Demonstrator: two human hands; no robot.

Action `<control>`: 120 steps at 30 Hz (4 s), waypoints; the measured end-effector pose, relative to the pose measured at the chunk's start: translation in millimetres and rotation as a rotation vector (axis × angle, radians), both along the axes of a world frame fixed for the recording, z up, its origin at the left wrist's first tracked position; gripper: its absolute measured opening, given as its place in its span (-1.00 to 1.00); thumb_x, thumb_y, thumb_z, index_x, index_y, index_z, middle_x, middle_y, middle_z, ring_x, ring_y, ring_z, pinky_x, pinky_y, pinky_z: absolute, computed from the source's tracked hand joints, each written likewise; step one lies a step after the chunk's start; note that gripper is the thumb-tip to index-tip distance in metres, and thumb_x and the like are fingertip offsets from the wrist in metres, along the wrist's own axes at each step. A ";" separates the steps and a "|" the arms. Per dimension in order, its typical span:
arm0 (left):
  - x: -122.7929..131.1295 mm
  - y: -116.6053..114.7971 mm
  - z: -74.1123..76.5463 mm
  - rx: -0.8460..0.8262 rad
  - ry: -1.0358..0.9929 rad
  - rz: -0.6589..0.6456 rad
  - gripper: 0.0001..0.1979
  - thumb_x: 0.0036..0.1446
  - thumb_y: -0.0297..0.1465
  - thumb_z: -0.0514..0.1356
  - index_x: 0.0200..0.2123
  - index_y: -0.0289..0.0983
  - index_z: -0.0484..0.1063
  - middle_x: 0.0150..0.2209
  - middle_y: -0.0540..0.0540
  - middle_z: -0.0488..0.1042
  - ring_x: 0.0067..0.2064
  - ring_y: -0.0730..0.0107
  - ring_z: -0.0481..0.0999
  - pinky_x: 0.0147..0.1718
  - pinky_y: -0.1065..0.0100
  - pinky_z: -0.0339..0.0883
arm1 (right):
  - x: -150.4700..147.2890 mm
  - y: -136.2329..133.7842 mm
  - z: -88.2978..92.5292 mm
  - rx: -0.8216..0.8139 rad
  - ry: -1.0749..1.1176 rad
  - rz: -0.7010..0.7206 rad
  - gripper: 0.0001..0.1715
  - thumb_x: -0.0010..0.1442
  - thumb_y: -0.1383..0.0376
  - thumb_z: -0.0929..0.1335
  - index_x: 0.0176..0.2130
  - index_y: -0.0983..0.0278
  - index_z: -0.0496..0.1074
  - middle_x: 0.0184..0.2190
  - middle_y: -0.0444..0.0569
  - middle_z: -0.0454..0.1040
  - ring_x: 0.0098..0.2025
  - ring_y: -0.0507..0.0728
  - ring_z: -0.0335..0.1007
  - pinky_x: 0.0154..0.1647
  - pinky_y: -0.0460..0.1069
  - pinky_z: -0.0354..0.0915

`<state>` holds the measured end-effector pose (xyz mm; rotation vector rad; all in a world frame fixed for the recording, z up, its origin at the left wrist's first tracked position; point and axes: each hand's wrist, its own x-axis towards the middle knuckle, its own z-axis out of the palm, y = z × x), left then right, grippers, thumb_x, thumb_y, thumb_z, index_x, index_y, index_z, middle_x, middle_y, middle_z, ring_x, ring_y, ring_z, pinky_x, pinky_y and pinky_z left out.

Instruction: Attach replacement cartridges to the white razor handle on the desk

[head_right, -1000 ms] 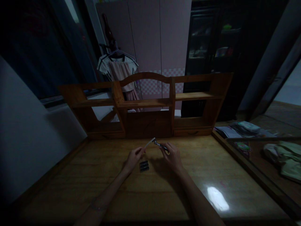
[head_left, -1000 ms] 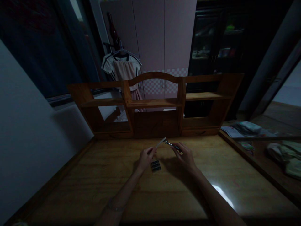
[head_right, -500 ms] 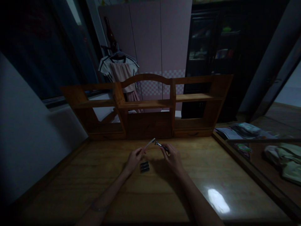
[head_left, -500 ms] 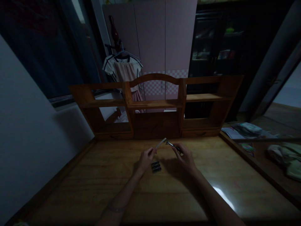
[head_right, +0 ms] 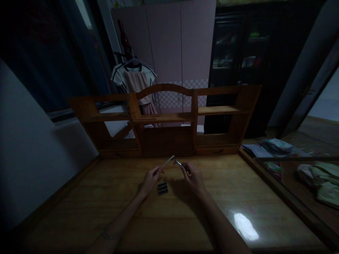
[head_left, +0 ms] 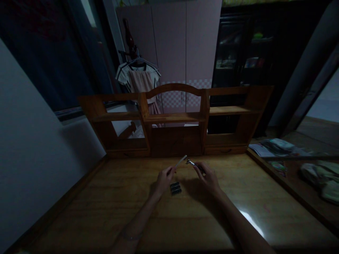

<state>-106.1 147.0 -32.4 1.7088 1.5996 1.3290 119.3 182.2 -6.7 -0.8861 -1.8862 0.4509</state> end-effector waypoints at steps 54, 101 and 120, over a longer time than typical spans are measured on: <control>6.8 -1.6 2.6 -0.036 0.058 0.012 -0.58 0.12 -0.07 0.09 -0.34 -0.30 0.54 -0.42 -0.05 0.55 -0.37 0.36 0.47 -0.38 0.46 0.25 | -2.8 1.9 -8.6 -0.142 -0.064 0.049 -0.75 0.25 0.16 0.25 -0.12 0.22 0.34 -0.37 -0.08 0.49 -0.37 0.10 0.43 -0.35 -0.05 0.29; 0.8 -0.9 4.0 0.019 0.029 0.080 -0.57 0.15 -0.08 0.06 -0.37 -0.31 0.50 -0.47 -0.04 0.48 -0.43 0.41 0.40 -0.46 0.46 0.18 | 6.3 7.4 -5.2 -0.056 -0.014 -0.260 -0.56 0.29 0.03 0.19 -0.17 0.26 0.46 -0.44 -0.01 0.52 -0.48 0.10 0.42 -0.50 -0.08 0.17; 0.3 2.5 -1.5 0.033 -0.055 -0.009 -0.61 0.16 -0.12 0.07 -0.38 -0.32 0.50 -0.42 -0.07 0.52 -0.35 0.35 0.46 -0.36 0.44 0.25 | 1.8 5.3 -5.7 -0.210 -0.111 -0.087 -0.47 0.30 -0.02 0.14 -0.29 0.28 0.47 -0.56 -0.07 0.43 -0.52 0.07 0.34 -0.50 -0.09 0.10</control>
